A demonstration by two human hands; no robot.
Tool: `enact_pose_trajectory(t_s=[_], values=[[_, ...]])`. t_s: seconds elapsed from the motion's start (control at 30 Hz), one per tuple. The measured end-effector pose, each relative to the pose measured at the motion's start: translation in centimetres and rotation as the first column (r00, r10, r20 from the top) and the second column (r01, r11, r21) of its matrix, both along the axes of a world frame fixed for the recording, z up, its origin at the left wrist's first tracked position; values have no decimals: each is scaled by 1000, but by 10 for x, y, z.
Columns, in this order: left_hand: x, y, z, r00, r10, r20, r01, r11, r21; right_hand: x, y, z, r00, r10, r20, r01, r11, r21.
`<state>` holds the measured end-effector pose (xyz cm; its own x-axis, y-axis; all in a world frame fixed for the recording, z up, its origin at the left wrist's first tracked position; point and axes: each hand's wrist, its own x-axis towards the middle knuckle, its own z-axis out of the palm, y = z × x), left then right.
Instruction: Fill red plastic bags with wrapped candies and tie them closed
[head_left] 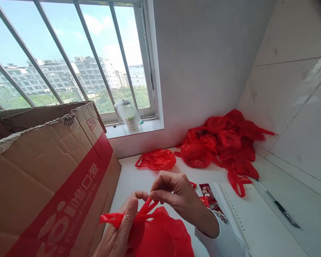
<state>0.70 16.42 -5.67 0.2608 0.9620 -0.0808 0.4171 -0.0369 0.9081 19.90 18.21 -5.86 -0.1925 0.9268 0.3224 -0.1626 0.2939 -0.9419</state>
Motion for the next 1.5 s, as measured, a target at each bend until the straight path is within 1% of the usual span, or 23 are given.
enact_pose_trajectory(t_s=[0.07,0.1,0.2,0.27,0.33,0.4,0.47,0.5,0.57,0.6,0.67,0.7,0.77,0.83,0.9,0.93,0.97,1.03,1.1,1.2,1.33,1.4,1.5], values=[[4,4,6,989,-3,149,43,963,-266,0,2,-1,995,-29,-99,26,999,-37],[8,6,10,975,-11,224,87,939,-334,1,3,-2,989,-44,-142,36,998,-56],[23,7,17,873,63,483,199,859,-472,2,-1,-1,972,-137,-192,126,990,-68],[30,7,17,814,104,571,227,848,-478,5,-10,4,969,-190,-159,191,982,-6],[32,7,14,799,54,599,233,891,-391,9,-21,12,991,-129,-38,133,985,109],[28,8,11,821,-94,563,280,925,-255,16,-31,21,982,51,183,-89,976,201],[23,9,10,858,-266,440,348,930,-115,24,-34,27,907,179,380,-274,937,214],[21,9,10,881,-325,344,363,930,-50,27,-33,28,884,181,431,-293,933,210],[19,7,10,924,-364,116,353,930,104,30,-26,26,896,82,436,-197,954,225],[19,6,9,938,-347,3,340,920,196,30,-21,23,912,16,410,-123,964,237],[21,3,7,938,-298,-177,345,856,385,27,-12,17,934,-58,352,-40,964,263],[22,1,6,933,-262,-245,351,810,470,24,-8,14,939,-36,342,-58,963,262],[25,-2,2,924,-132,-359,337,723,603,18,-3,9,930,84,358,-168,963,211],[27,-2,0,881,90,-465,304,645,701,13,-1,6,902,146,407,-216,967,133],[28,-1,-2,805,316,-503,279,546,790,10,-2,4,886,99,453,-159,983,95],[29,-1,-2,777,390,-493,271,500,822,10,-2,2,881,69,467,-126,988,92],[30,0,-3,772,429,-469,258,462,848,9,-2,1,879,59,474,-110,991,81],[32,1,-4,811,415,-413,228,426,876,8,-1,-2,882,91,463,-122,992,37],[32,2,-5,848,364,-386,213,432,876,8,1,-6,889,145,435,-159,987,-4],[30,1,-2,854,304,-423,252,470,846,11,3,-8,898,195,394,-214,977,4],[22,-1,7,821,211,-531,364,523,771,20,2,-5,867,94,490,-156,984,87],[19,-5,10,799,172,-576,393,576,717,27,2,-4,842,76,534,-155,982,105],[12,-15,12,774,102,-625,380,714,588,40,7,-5,810,137,569,-219,973,77]])
